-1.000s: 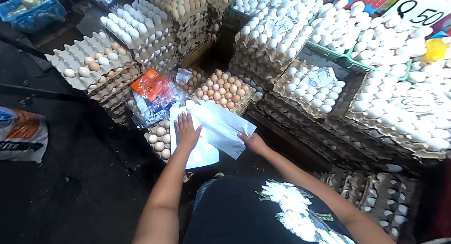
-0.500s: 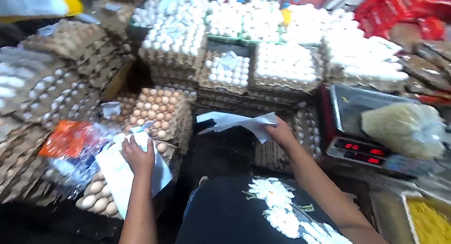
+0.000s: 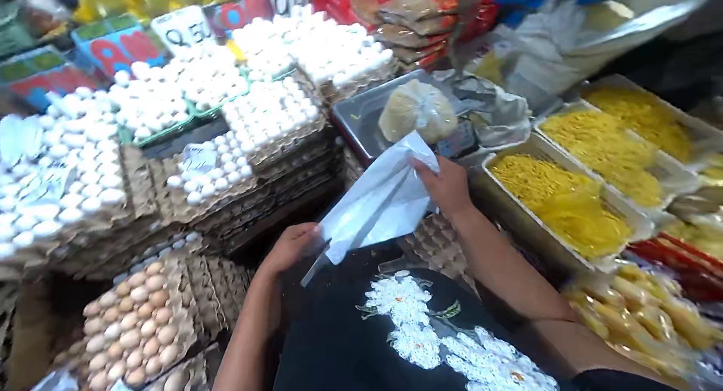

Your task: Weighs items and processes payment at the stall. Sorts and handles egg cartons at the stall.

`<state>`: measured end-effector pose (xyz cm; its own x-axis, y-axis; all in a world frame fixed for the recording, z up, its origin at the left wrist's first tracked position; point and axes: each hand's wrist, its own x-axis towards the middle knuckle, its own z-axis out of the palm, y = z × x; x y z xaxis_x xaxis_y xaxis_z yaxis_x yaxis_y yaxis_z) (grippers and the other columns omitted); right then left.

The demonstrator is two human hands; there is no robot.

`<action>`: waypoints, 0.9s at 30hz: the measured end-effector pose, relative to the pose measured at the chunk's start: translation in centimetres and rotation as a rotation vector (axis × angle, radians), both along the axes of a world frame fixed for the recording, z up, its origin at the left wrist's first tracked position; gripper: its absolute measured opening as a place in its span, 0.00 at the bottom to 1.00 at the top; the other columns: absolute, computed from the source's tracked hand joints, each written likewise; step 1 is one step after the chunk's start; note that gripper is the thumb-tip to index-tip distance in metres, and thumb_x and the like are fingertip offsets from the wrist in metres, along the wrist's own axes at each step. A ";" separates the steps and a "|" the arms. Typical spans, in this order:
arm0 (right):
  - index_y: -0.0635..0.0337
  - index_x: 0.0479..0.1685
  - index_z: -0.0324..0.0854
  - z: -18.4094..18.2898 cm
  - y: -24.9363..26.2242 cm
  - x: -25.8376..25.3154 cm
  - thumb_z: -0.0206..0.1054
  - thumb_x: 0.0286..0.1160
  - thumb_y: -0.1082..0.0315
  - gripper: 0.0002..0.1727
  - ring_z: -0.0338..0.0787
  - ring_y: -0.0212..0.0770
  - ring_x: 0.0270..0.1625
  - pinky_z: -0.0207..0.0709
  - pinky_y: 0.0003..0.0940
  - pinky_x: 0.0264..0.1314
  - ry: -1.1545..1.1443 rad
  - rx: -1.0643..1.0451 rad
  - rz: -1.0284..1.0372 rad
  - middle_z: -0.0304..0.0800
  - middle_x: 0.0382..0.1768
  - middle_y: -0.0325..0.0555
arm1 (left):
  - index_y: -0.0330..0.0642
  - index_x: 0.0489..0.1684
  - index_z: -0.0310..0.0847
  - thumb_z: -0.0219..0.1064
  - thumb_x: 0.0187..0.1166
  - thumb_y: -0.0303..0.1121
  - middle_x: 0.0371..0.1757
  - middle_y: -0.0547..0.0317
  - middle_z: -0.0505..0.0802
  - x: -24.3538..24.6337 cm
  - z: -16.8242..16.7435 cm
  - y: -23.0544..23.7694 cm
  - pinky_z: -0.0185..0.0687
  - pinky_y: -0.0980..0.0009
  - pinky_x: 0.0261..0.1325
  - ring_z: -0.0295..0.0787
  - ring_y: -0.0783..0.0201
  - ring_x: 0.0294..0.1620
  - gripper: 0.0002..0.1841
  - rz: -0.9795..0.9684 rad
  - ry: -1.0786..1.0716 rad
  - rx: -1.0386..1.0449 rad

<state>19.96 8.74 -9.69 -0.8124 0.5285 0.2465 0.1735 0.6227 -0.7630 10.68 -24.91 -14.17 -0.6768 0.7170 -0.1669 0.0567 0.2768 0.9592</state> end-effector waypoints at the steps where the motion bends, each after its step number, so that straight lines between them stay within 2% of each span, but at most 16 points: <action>1: 0.72 0.46 0.87 -0.3 1.1 1.2 0.67 0.84 0.53 0.24 0.92 0.56 0.41 0.82 0.62 0.52 -0.029 -0.012 -0.041 0.91 0.35 0.62 | 0.37 0.43 0.90 0.55 0.89 0.34 0.37 0.67 0.92 -0.7 -0.1 0.2 0.84 0.73 0.53 0.86 0.79 0.40 0.15 0.041 0.032 -0.031; 3: 0.70 0.45 0.89 -1.3 2.3 3.1 0.65 0.85 0.52 0.24 0.93 0.56 0.44 0.82 0.62 0.55 -0.116 -0.053 -0.077 0.92 0.36 0.62 | 0.43 0.34 0.85 0.53 0.87 0.31 0.32 0.71 0.91 -1.3 -0.2 1.5 0.85 0.74 0.48 0.87 0.79 0.36 0.14 0.197 -0.077 0.151; 4: 0.70 0.45 0.89 -2.0 2.8 3.8 0.63 0.87 0.51 0.25 0.93 0.57 0.45 0.82 0.62 0.56 -0.169 -0.075 -0.084 0.92 0.37 0.63 | 0.43 0.36 0.84 0.49 0.87 0.32 0.34 0.67 0.95 -1.3 0.2 2.6 0.89 0.71 0.48 0.92 0.74 0.38 0.16 0.303 -0.215 0.330; 6: 0.70 0.49 0.88 -3.3 3.6 4.9 0.59 0.89 0.49 0.27 0.92 0.57 0.50 0.80 0.61 0.60 -0.273 -0.140 -0.105 0.92 0.42 0.64 | 0.41 0.56 0.76 0.44 0.93 0.45 0.49 0.54 0.96 -1.1 1.3 5.3 0.93 0.60 0.53 0.96 0.59 0.49 0.19 0.410 -0.432 0.624; 7: 0.70 0.51 0.88 -3.9 3.9 5.3 0.57 0.89 0.49 0.28 0.92 0.57 0.52 0.80 0.60 0.62 -0.301 -0.159 -0.125 0.93 0.44 0.64 | 0.39 0.71 0.68 0.52 0.89 0.54 0.59 0.48 0.94 -1.1 1.2 6.3 0.92 0.57 0.58 0.94 0.53 0.57 0.28 0.355 -0.456 0.675; 8: 0.69 0.53 0.88 -4.2 4.1 5.8 0.56 0.90 0.48 0.28 0.93 0.57 0.53 0.80 0.59 0.63 -0.310 -0.170 -0.144 0.93 0.45 0.63 | 0.36 0.82 0.62 0.65 0.79 0.61 0.62 0.49 0.93 -0.7 0.9 7.3 0.91 0.60 0.59 0.94 0.56 0.58 0.42 0.280 -0.411 0.611; 9: 0.69 0.54 0.88 -4.4 4.3 6.2 0.56 0.90 0.48 0.29 0.93 0.56 0.53 0.80 0.59 0.64 -0.311 -0.175 -0.163 0.93 0.46 0.63 | 0.33 0.81 0.62 0.72 0.73 0.56 0.57 0.55 0.94 0.2 0.7 8.4 0.90 0.64 0.57 0.93 0.63 0.54 0.43 0.230 -0.330 0.484; 11: 0.71 0.54 0.87 -4.8 4.9 6.8 0.55 0.91 0.50 0.28 0.93 0.58 0.53 0.80 0.59 0.63 -0.304 -0.165 -0.197 0.93 0.45 0.64 | 0.29 0.60 0.78 0.76 0.69 0.24 0.45 0.57 0.96 2.1 0.3 10.2 0.92 0.65 0.55 0.95 0.66 0.46 0.21 0.215 -0.285 0.248; 12: 0.72 0.51 0.86 -5.2 5.3 6.9 0.55 0.91 0.51 0.28 0.92 0.59 0.51 0.80 0.59 0.60 -0.300 -0.151 -0.215 0.92 0.43 0.65 | 0.31 0.51 0.82 0.74 0.70 0.19 0.39 0.58 0.96 2.7 -0.3 11.0 0.93 0.67 0.50 0.95 0.68 0.41 0.14 0.237 -0.283 0.145; 14: 0.71 0.55 0.85 -6.2 6.2 7.1 0.56 0.91 0.52 0.26 0.90 0.60 0.51 0.78 0.60 0.59 -0.356 -0.131 -0.215 0.90 0.45 0.65 | 0.31 0.45 0.83 0.69 0.75 0.17 0.33 0.59 0.95 3.0 -2.0 11.5 0.91 0.70 0.43 0.92 0.70 0.34 0.06 0.299 -0.321 0.024; 15: 0.67 0.65 0.82 -6.7 6.4 7.0 0.58 0.90 0.52 0.25 0.90 0.62 0.59 0.78 0.61 0.66 -0.415 -0.121 -0.187 0.90 0.55 0.66 | 0.31 0.44 0.83 0.67 0.77 0.18 0.32 0.58 0.94 3.0 -2.7 11.4 0.90 0.71 0.41 0.91 0.70 0.32 0.04 0.344 -0.336 -0.004; 17: 0.63 0.81 0.73 -7.0 5.6 6.7 0.64 0.84 0.51 0.32 0.79 0.68 0.74 0.70 0.64 0.78 -0.444 -0.105 -0.106 0.78 0.73 0.69 | 0.32 0.44 0.82 0.61 0.84 0.24 0.30 0.59 0.91 3.1 -3.3 10.9 0.87 0.71 0.39 0.89 0.71 0.30 0.05 0.398 -0.328 -0.057; 19: 0.63 0.80 0.74 -6.1 3.2 6.1 0.66 0.82 0.52 0.32 0.74 0.68 0.79 0.67 0.62 0.82 -0.377 -0.128 0.025 0.73 0.78 0.70 | 0.34 0.43 0.83 0.60 0.88 0.28 0.29 0.61 0.91 2.9 -2.8 10.4 0.87 0.72 0.38 0.89 0.72 0.29 0.08 0.405 -0.327 -0.085; 22: 0.65 0.65 0.83 -4.6 -1.4 4.9 0.62 0.86 0.55 0.23 0.88 0.52 0.62 0.79 0.49 0.70 -0.411 -0.307 0.424 0.87 0.60 0.61 | 0.30 0.49 0.83 0.64 0.81 0.20 0.36 0.55 0.95 3.1 -2.4 10.0 0.91 0.68 0.45 0.93 0.67 0.36 0.05 0.393 -0.401 0.085; 24: 0.68 0.61 0.82 -5.3 -4.1 3.5 0.64 0.86 0.53 0.24 0.90 0.44 0.50 0.82 0.45 0.60 -0.463 -0.461 0.669 0.90 0.50 0.56 | 0.28 0.52 0.81 0.70 0.74 0.17 0.41 0.52 0.95 3.9 -2.3 10.6 0.92 0.66 0.50 0.94 0.65 0.41 0.11 0.413 -0.406 0.185; 27: 0.70 0.53 0.83 -5.9 -6.5 2.0 0.71 0.80 0.55 0.22 0.85 0.39 0.43 0.79 0.38 0.54 -0.421 -0.493 0.712 0.88 0.41 0.51 | 0.28 0.53 0.81 0.72 0.73 0.18 0.39 0.53 0.95 5.1 -1.9 11.4 0.92 0.67 0.50 0.94 0.66 0.40 0.12 0.435 -0.461 0.242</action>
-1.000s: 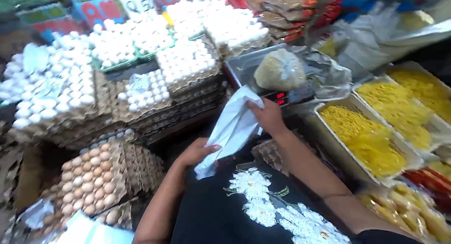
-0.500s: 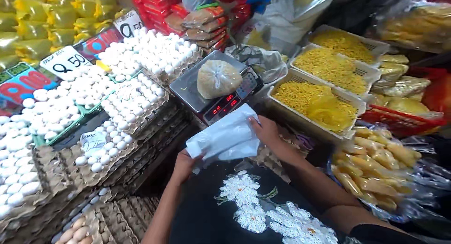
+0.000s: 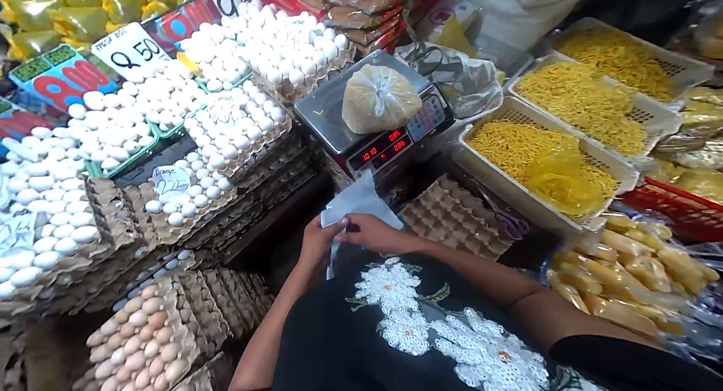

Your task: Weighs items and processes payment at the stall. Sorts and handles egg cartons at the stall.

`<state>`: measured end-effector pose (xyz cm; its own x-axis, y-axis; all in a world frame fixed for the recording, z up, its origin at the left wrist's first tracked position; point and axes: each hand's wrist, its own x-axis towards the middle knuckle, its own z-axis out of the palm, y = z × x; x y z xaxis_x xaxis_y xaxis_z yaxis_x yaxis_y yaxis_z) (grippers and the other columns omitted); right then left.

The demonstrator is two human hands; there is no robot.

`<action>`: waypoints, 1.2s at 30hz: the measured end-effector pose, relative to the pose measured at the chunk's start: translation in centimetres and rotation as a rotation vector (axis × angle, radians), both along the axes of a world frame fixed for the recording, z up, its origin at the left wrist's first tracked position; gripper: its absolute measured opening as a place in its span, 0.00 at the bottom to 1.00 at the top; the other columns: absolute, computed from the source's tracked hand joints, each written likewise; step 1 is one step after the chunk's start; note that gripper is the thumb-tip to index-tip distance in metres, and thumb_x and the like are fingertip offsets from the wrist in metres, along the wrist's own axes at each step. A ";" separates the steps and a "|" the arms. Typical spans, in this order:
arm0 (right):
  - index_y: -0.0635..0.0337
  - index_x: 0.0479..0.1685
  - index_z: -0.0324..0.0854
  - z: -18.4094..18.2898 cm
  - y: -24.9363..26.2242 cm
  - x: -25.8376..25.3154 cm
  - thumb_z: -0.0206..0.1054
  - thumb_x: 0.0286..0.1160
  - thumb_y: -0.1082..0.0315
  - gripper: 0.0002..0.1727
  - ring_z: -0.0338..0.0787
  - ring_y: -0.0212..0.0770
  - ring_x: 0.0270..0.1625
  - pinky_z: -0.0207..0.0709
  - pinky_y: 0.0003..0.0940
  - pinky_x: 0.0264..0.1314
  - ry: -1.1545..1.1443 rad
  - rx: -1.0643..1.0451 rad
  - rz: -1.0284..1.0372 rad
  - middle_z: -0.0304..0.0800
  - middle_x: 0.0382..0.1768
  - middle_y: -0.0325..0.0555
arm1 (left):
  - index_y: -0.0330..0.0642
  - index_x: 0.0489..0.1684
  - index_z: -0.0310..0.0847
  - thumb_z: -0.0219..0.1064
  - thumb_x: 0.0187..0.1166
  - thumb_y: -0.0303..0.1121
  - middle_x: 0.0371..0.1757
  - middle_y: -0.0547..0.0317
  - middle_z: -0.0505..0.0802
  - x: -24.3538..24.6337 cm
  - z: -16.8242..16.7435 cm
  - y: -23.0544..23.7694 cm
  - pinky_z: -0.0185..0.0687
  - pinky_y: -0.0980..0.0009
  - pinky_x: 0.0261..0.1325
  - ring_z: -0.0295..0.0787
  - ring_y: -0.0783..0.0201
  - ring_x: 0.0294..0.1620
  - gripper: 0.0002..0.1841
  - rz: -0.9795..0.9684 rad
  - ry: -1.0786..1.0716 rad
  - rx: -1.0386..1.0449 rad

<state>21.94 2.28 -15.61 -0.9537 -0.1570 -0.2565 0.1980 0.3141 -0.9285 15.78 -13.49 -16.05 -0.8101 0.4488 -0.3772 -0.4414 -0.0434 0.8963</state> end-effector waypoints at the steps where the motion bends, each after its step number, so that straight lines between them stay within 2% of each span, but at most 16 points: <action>1: 0.71 0.49 0.84 0.4 0.1 -0.3 0.70 0.80 0.57 0.21 0.85 0.42 0.45 0.79 0.40 0.55 0.031 0.062 -0.017 0.87 0.42 0.54 | 0.28 0.51 0.81 0.71 0.74 0.19 0.38 0.53 0.95 -0.1 -0.1 -0.3 0.92 0.67 0.48 0.94 0.66 0.38 0.11 0.007 0.010 -0.017; 4: 0.73 0.46 0.85 2.1 2.4 -0.9 0.63 0.81 0.65 0.16 0.88 0.56 0.58 0.78 0.53 0.65 0.098 0.351 -0.094 0.87 0.53 0.64 | 0.29 0.40 0.85 0.77 0.69 0.26 0.37 0.53 0.93 -2.4 -0.4 -4.4 0.89 0.64 0.49 0.91 0.64 0.40 0.09 -0.014 0.391 -0.465; 7: 0.73 0.40 0.85 2.0 5.8 -0.8 0.64 0.78 0.68 0.12 0.88 0.58 0.57 0.80 0.57 0.62 0.161 0.511 -0.157 0.87 0.54 0.64 | 0.26 0.49 0.86 0.74 0.71 0.29 0.51 0.30 0.90 -5.0 0.0 -10.9 0.79 0.36 0.63 0.87 0.34 0.58 0.15 0.011 0.733 -1.073; 10: 0.73 0.43 0.85 2.4 5.4 -1.0 0.63 0.78 0.68 0.13 0.87 0.56 0.58 0.78 0.52 0.64 0.268 0.423 0.083 0.88 0.53 0.64 | 0.28 0.62 0.85 0.75 0.72 0.31 0.60 0.24 0.88 -4.3 -0.9 -12.5 0.72 0.30 0.71 0.82 0.24 0.67 0.21 0.098 1.120 -1.117; 13: 0.65 0.59 0.87 5.0 6.2 -3.8 0.66 0.84 0.55 0.21 0.82 0.54 0.76 0.71 0.53 0.82 0.428 0.502 0.024 0.87 0.68 0.57 | 0.32 0.46 0.91 0.69 0.74 0.29 0.41 0.37 0.95 -3.5 -2.3 -10.3 0.83 0.36 0.58 0.94 0.35 0.48 0.11 0.025 1.442 -0.998; 14: 0.62 0.62 0.86 5.6 7.7 -5.5 0.67 0.83 0.52 0.23 0.80 0.56 0.77 0.69 0.55 0.83 0.502 0.580 -0.107 0.85 0.70 0.57 | 0.32 0.42 0.91 0.67 0.76 0.28 0.38 0.39 0.95 -3.6 -2.1 -9.8 0.84 0.38 0.56 0.94 0.38 0.45 0.09 0.013 1.392 -1.019; 16: 0.61 0.72 0.80 7.3 11.8 -9.2 0.69 0.80 0.47 0.31 0.75 0.66 0.80 0.67 0.64 0.82 0.529 0.716 -0.395 0.79 0.75 0.63 | 0.29 0.44 0.90 0.64 0.84 0.32 0.46 0.34 0.93 -4.4 -1.5 -9.8 0.82 0.39 0.63 0.91 0.35 0.54 0.13 0.017 1.117 -1.095; 19: 0.54 0.88 0.66 7.1 16.2 -13.2 0.71 0.74 0.39 0.44 0.59 0.76 0.87 0.56 0.78 0.81 0.336 0.784 -0.554 0.62 0.86 0.70 | 0.24 0.52 0.86 0.68 0.80 0.33 0.74 0.24 0.79 -7.3 -3.2 -9.7 0.69 0.44 0.81 0.73 0.33 0.79 0.16 0.028 0.813 -0.922; 20: 0.53 0.88 0.66 6.2 16.3 -14.1 0.68 0.75 0.36 0.45 0.58 0.77 0.87 0.53 0.79 0.82 0.301 0.818 -0.547 0.63 0.86 0.70 | 0.23 0.60 0.80 0.71 0.78 0.34 0.82 0.25 0.72 -7.8 -5.0 -9.3 0.64 0.46 0.86 0.66 0.35 0.86 0.21 -0.031 0.686 -0.815; 22: 0.56 0.82 0.73 4.5 14.9 -14.8 0.65 0.77 0.35 0.41 0.63 0.75 0.85 0.52 0.77 0.83 0.329 0.893 -0.574 0.70 0.81 0.70 | 0.29 0.83 0.62 0.78 0.73 0.36 0.82 0.33 0.74 -6.6 -9.4 -7.5 0.72 0.53 0.83 0.73 0.46 0.82 0.40 -0.237 0.312 -0.702; 23: 0.57 0.77 0.77 4.1 14.2 -14.9 0.64 0.78 0.35 0.39 0.65 0.73 0.84 0.53 0.75 0.83 0.346 0.917 -0.604 0.73 0.78 0.69 | 0.32 0.84 0.61 0.77 0.75 0.35 0.75 0.35 0.81 -5.0 -11.6 -6.3 0.79 0.52 0.75 0.82 0.49 0.73 0.39 -0.383 0.150 -0.690; 25: 0.60 0.70 0.82 4.1 13.6 -14.5 0.66 0.78 0.37 0.36 0.69 0.72 0.82 0.54 0.74 0.82 0.369 0.935 -0.657 0.79 0.73 0.68 | 0.28 0.71 0.74 0.68 0.83 0.33 0.58 0.37 0.88 -1.1 -14.7 -3.3 0.81 0.52 0.61 0.86 0.52 0.54 0.23 -0.618 0.013 -0.672; 27: 0.62 0.66 0.84 4.5 14.2 -14.0 0.65 0.79 0.38 0.35 0.72 0.73 0.78 0.57 0.75 0.78 0.364 0.935 -0.654 0.82 0.68 0.68 | 0.27 0.59 0.80 0.65 0.86 0.35 0.49 0.40 0.89 1.0 -15.2 -1.3 0.81 0.54 0.56 0.85 0.53 0.46 0.17 -0.609 0.062 -0.679; 31: 0.68 0.61 0.84 5.4 16.5 -13.5 0.67 0.82 0.48 0.29 0.78 0.73 0.72 0.63 0.75 0.74 0.306 0.796 -0.582 0.85 0.62 0.70 | 0.31 0.59 0.85 0.72 0.80 0.42 0.57 0.36 0.92 -1.6 -9.5 -3.7 0.80 0.42 0.71 0.90 0.43 0.61 0.22 -0.400 0.321 -0.840; 34: 0.76 0.53 0.83 8.7 15.8 -12.5 0.71 0.77 0.65 0.18 0.86 0.64 0.64 0.73 0.63 0.71 0.422 0.572 -0.605 0.87 0.56 0.71 | 0.31 0.53 0.86 0.72 0.78 0.51 0.50 0.38 0.92 -2.7 -2.9 -7.4 0.80 0.40 0.65 0.90 0.42 0.56 0.27 -0.402 0.593 -0.948; 36: 0.73 0.47 0.83 10.1 14.4 -10.5 0.73 0.72 0.67 0.15 0.88 0.49 0.54 0.80 0.49 0.63 0.540 0.337 -0.683 0.88 0.49 0.61 | 0.31 0.57 0.87 0.76 0.74 0.53 0.53 0.36 0.92 -1.5 0.8 -9.2 0.79 0.39 0.66 0.88 0.39 0.59 0.29 -0.312 0.780 -1.017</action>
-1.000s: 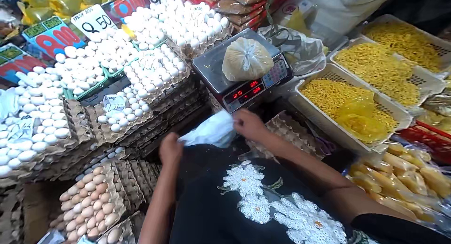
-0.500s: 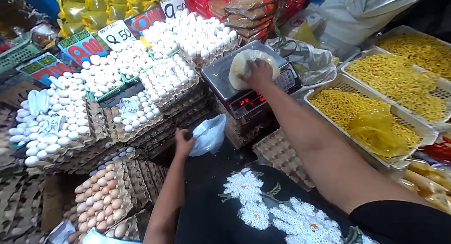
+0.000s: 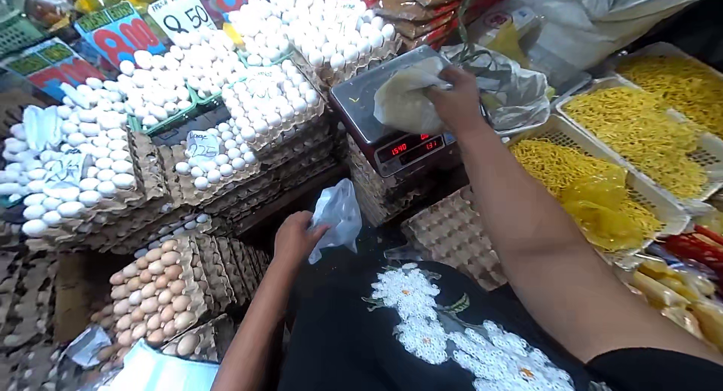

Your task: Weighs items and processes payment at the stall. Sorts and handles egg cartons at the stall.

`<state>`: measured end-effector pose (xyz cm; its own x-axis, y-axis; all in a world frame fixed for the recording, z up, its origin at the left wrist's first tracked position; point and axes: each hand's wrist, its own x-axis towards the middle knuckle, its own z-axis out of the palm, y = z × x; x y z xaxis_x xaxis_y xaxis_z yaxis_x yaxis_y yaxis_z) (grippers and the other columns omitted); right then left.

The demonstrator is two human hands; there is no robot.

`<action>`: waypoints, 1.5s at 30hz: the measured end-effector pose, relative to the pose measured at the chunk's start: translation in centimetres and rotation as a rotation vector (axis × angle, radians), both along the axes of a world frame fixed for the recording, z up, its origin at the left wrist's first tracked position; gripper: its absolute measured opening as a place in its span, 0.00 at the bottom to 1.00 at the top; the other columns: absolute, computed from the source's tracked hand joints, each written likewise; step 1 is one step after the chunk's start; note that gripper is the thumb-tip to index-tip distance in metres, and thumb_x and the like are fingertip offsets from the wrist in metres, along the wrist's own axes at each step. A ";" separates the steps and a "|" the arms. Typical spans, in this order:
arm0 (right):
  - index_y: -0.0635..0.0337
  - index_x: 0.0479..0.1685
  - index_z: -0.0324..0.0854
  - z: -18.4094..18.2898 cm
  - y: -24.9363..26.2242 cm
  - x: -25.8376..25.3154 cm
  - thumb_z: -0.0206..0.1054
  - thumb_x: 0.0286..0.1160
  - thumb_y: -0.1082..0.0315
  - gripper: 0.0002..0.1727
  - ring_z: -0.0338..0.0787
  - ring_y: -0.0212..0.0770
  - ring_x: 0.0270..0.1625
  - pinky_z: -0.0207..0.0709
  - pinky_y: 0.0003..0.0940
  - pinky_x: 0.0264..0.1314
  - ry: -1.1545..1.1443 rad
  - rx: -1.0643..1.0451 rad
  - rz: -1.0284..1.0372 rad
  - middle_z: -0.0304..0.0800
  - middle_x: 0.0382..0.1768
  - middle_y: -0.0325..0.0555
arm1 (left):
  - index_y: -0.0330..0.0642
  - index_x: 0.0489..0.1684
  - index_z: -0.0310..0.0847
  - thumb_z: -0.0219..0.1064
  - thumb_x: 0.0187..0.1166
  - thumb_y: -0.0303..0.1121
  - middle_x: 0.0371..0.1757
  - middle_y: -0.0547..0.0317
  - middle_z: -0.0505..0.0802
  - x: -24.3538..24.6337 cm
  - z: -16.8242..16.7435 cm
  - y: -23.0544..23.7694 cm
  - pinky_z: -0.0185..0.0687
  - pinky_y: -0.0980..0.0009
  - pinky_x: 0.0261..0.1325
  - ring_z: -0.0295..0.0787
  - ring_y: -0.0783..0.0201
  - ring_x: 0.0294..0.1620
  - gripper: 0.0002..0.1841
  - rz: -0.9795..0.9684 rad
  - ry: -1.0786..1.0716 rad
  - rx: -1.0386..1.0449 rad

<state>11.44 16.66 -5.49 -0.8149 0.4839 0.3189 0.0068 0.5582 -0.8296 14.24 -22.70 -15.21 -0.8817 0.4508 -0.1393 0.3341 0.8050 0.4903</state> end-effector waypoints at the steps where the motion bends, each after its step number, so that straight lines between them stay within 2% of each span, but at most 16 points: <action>1: 0.66 0.39 0.81 0.4 -0.8 0.9 0.74 0.68 0.67 0.12 0.86 0.37 0.45 0.82 0.39 0.54 0.120 -0.122 0.018 0.86 0.41 0.48 | 0.31 0.64 0.85 0.78 0.71 0.49 0.57 0.32 0.90 0.4 0.8 -0.3 0.76 0.36 0.69 0.86 0.34 0.63 0.31 0.021 0.082 0.019; 4: 0.43 0.29 0.72 1.7 -4.8 3.8 0.68 0.68 0.76 0.14 0.85 0.21 0.35 0.85 0.25 0.44 0.388 -0.550 0.168 0.85 0.29 0.23 | 0.34 0.71 0.81 0.73 0.75 0.39 0.63 0.32 0.89 -0.1 -0.5 1.1 0.73 0.36 0.74 0.84 0.34 0.69 0.27 0.092 -0.001 0.056; 7: 0.45 0.54 0.76 1.8 -10.8 5.7 0.56 0.76 0.70 0.13 0.90 0.23 0.45 0.88 0.27 0.51 0.361 -0.852 0.290 0.91 0.41 0.24 | 0.29 0.48 0.87 0.63 0.86 0.36 0.41 0.44 0.92 -1.8 -1.2 2.2 0.84 0.54 0.56 0.90 0.56 0.44 0.15 0.356 -0.226 0.417; 11: 0.49 0.56 0.79 -3.1 -17.9 4.9 0.57 0.69 0.65 0.16 0.92 0.28 0.44 0.89 0.32 0.48 0.180 -1.150 0.414 0.92 0.41 0.32 | 0.33 0.47 0.83 0.52 0.93 0.35 0.27 0.63 0.89 0.4 2.2 0.8 0.88 0.72 0.39 0.88 0.75 0.29 0.16 0.613 -0.211 1.014; 14: 0.58 0.51 0.80 -7.8 -22.7 4.1 0.59 0.73 0.70 0.11 0.88 0.35 0.41 0.85 0.39 0.45 -0.122 -1.003 0.329 0.88 0.39 0.41 | 0.33 0.55 0.81 0.47 0.91 0.29 0.37 0.63 0.92 2.2 3.2 -2.1 0.89 0.71 0.49 0.90 0.75 0.39 0.15 0.653 0.044 1.230; 17: 0.66 0.29 0.76 -11.0 -26.8 3.7 0.69 0.70 0.74 0.07 0.82 0.40 0.35 0.79 0.40 0.42 -0.354 -0.652 0.328 0.81 0.29 0.49 | 0.29 0.50 0.80 0.48 0.85 0.24 0.38 0.66 0.91 3.1 1.8 -4.4 0.86 0.75 0.49 0.88 0.79 0.40 0.13 0.487 0.135 1.110; 21: 0.74 0.63 0.81 -13.2 -27.7 4.2 0.63 0.86 0.55 0.26 0.84 0.61 0.68 0.72 0.56 0.76 -0.645 -0.093 0.730 0.84 0.63 0.69 | 0.22 0.50 0.82 0.50 0.83 0.23 0.45 0.57 0.93 4.2 0.6 -5.3 0.85 0.75 0.58 0.88 0.79 0.47 0.15 0.228 0.080 0.963; 24: 0.60 0.89 0.63 -15.5 -24.8 6.5 0.61 0.87 0.51 0.36 0.72 0.72 0.82 0.59 0.69 0.85 -0.838 0.255 1.039 0.73 0.78 0.73 | 0.28 0.46 0.82 0.49 0.86 0.24 0.39 0.60 0.90 2.9 -1.0 -5.6 0.84 0.74 0.53 0.87 0.77 0.43 0.14 0.435 -0.047 0.984; 27: 0.66 0.80 0.73 -15.9 -19.7 9.9 0.52 0.91 0.42 0.36 0.77 0.71 0.78 0.60 0.70 0.84 -0.944 0.472 1.082 0.83 0.69 0.71 | 0.30 0.44 0.83 0.50 0.86 0.25 0.37 0.63 0.89 2.4 -2.7 -5.7 0.82 0.76 0.49 0.85 0.78 0.40 0.13 0.450 -0.106 0.901; 29: 0.69 0.62 0.82 -15.0 -17.1 12.3 0.59 0.89 0.49 0.27 0.85 0.71 0.67 0.67 0.71 0.76 -0.864 0.519 1.083 0.89 0.55 0.70 | 0.29 0.46 0.83 0.51 0.87 0.25 0.38 0.61 0.89 2.5 -3.5 -4.8 0.82 0.77 0.49 0.85 0.79 0.39 0.13 0.403 -0.156 0.837; 31: 0.71 0.60 0.82 -13.8 -16.7 14.9 0.61 0.87 0.67 0.15 0.85 0.75 0.64 0.72 0.74 0.65 -0.789 0.533 1.046 0.88 0.53 0.72 | 0.28 0.44 0.83 0.52 0.86 0.25 0.37 0.60 0.89 2.4 -3.8 -3.7 0.82 0.77 0.50 0.85 0.79 0.39 0.13 0.254 -0.199 0.728; 34: 0.69 0.46 0.88 -14.5 -17.0 17.6 0.66 0.76 0.74 0.08 0.94 0.66 0.44 0.85 0.62 0.43 -0.185 0.522 0.686 0.93 0.39 0.65 | 0.30 0.43 0.88 0.59 0.80 0.28 0.38 0.57 0.93 2.1 -2.6 -1.3 0.86 0.72 0.50 0.88 0.76 0.39 0.12 -0.220 -0.285 0.508; 35: 0.68 0.52 0.88 -14.2 -17.2 17.7 0.70 0.73 0.73 0.12 0.95 0.64 0.42 0.86 0.61 0.39 -0.093 0.429 0.596 0.93 0.44 0.65 | 0.32 0.40 0.88 0.62 0.78 0.30 0.35 0.60 0.93 2.4 -2.3 0.0 0.86 0.75 0.46 0.87 0.79 0.36 0.10 -0.352 -0.313 0.465; 37: 0.62 0.71 0.81 -13.4 -17.1 17.6 0.76 0.62 0.76 0.30 0.94 0.64 0.48 0.86 0.61 0.40 -0.085 0.247 0.572 0.88 0.63 0.65 | 0.35 0.31 0.87 0.65 0.75 0.31 0.28 0.66 0.89 3.2 -1.9 3.0 0.81 0.81 0.37 0.82 0.84 0.29 0.09 -0.530 -0.341 0.444; 39: 0.58 0.79 0.76 -12.7 -16.2 17.8 0.76 0.59 0.81 0.39 0.94 0.65 0.52 0.85 0.66 0.45 -0.154 0.174 0.566 0.88 0.65 0.64 | 0.35 0.27 0.87 0.68 0.71 0.31 0.23 0.67 0.89 3.8 -2.0 6.0 0.77 0.84 0.33 0.80 0.86 0.25 0.08 -0.634 -0.305 0.504; 45: 0.65 0.60 0.87 -10.6 -7.9 24.7 0.58 0.80 0.72 0.17 0.92 0.60 0.60 0.79 0.66 0.65 -0.350 0.105 0.099 0.93 0.55 0.61 | 0.29 0.47 0.87 0.65 0.80 0.29 0.45 0.61 0.94 2.3 -2.2 10.5 0.89 0.79 0.50 0.90 0.80 0.41 0.10 -0.595 -0.300 0.725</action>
<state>36.12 8.81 -16.09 -0.9247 0.3766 0.0561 0.2216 0.6520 -0.7251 16.51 -12.24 -17.36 -0.4563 0.8744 0.1650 0.3681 0.0167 0.9296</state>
